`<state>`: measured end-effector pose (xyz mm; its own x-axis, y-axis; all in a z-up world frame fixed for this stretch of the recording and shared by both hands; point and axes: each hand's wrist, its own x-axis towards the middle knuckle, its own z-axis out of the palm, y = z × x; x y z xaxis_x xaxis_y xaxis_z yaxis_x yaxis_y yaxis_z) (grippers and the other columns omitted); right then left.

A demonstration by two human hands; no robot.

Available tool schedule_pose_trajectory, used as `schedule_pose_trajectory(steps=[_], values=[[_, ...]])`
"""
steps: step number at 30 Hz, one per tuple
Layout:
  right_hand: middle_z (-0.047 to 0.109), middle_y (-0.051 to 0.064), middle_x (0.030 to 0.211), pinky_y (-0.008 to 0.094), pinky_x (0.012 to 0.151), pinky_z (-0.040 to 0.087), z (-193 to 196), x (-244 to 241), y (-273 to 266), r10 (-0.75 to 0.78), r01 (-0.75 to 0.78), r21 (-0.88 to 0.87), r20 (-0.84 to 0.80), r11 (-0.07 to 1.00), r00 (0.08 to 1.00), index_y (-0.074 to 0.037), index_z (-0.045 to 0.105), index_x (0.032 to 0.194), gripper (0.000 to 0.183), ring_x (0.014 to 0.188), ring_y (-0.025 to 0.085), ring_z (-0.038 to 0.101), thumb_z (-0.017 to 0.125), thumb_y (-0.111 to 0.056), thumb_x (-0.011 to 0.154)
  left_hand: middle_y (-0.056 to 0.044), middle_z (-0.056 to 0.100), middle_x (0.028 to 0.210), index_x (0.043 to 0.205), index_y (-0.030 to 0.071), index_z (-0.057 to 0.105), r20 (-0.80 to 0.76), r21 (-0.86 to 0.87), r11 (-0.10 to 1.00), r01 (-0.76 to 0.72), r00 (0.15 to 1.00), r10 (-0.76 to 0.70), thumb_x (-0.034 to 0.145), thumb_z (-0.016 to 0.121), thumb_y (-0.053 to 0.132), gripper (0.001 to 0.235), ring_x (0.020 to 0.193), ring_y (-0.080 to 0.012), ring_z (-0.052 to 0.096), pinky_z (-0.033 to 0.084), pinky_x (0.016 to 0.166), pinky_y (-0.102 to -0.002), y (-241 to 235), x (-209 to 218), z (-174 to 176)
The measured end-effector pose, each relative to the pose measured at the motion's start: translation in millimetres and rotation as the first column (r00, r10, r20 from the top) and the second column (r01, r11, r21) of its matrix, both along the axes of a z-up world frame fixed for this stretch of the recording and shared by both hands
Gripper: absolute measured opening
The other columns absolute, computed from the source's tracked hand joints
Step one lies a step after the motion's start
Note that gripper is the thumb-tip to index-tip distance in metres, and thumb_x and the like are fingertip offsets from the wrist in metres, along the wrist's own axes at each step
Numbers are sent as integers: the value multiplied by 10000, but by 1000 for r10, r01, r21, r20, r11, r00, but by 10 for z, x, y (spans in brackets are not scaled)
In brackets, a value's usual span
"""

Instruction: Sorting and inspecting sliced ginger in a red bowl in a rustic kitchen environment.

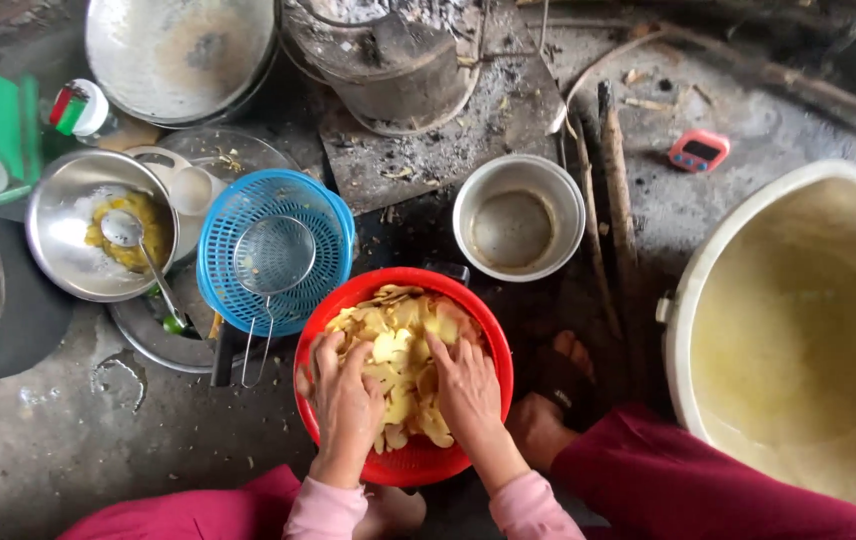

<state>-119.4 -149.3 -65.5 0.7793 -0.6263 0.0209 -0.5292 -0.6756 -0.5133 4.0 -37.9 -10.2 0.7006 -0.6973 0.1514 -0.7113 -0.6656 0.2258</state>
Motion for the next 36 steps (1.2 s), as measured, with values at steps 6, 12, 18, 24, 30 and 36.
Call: schedule_pose_trajectory(steps=[6, 12, 18, 24, 30, 36], values=[[602, 145, 980, 447, 721, 512, -90, 190, -31, -105, 111, -26, 179, 993, 978, -163, 669, 1135, 284, 839, 342, 605, 684, -196, 853, -121, 544, 1369, 1074, 161, 726, -47, -75, 996, 49, 997, -53, 698, 723, 117, 379, 1312, -342, 516, 358, 1070, -529, 31, -75, 392], [545, 133, 1056, 421, 781, 436, -20, 199, -49, 4, -4, -100, 6, 995, 1000, -221, 594, 1399, 543, 859, 333, 556, 642, -239, 858, -86, 553, 1324, 1093, 154, 722, -118, -114, 991, 69, 990, -82, 715, 772, 132, 382, 1255, -291, 536, 333, 1090, -506, 50, 4, 222], [608, 108, 1022, 416, 825, 490, -63, 200, -90, -88, 78, 67, 153, 995, 984, -152, 721, 979, 129, 921, 320, 607, 697, -177, 855, -33, 567, 1299, 1064, 188, 745, -241, -158, 988, 2, 970, -40, 770, 773, 192, 295, 1272, -277, 525, 336, 1085, -492, 33, 20, 34], [646, 60, 942, 339, 731, 561, 38, 202, -38, -150, 10, 406, 314, 914, 938, -92, 712, 1000, 210, 815, 235, 664, 714, -11, 807, -107, 532, 1327, 1173, 131, 749, -420, -237, 969, 73, 892, -170, 826, 804, 312, 395, 1311, -306, 482, 421, 1094, -464, 80, 61, 18], [709, -28, 829, 221, 538, 462, 425, 252, 37, -110, -104, 652, 278, 751, 954, -100, 725, 1050, 191, 583, 74, 522, 670, -10, 891, -39, 819, 916, 967, 67, 778, -554, -328, 937, -121, 828, -87, 825, 790, 286, 261, 762, -198, 763, 588, 707, -298, 156, 112, 190], [683, 66, 948, 196, 548, 439, 76, 105, 56, -265, -169, 879, 310, 445, 913, -8, 632, 1353, 428, 662, 81, 540, 691, -133, 948, -65, 814, 862, 953, 39, 765, -593, -371, 918, -141, 797, -117, 878, 701, 174, 167, 639, -153, 740, 608, 583, -251, 184, 170, 343]])
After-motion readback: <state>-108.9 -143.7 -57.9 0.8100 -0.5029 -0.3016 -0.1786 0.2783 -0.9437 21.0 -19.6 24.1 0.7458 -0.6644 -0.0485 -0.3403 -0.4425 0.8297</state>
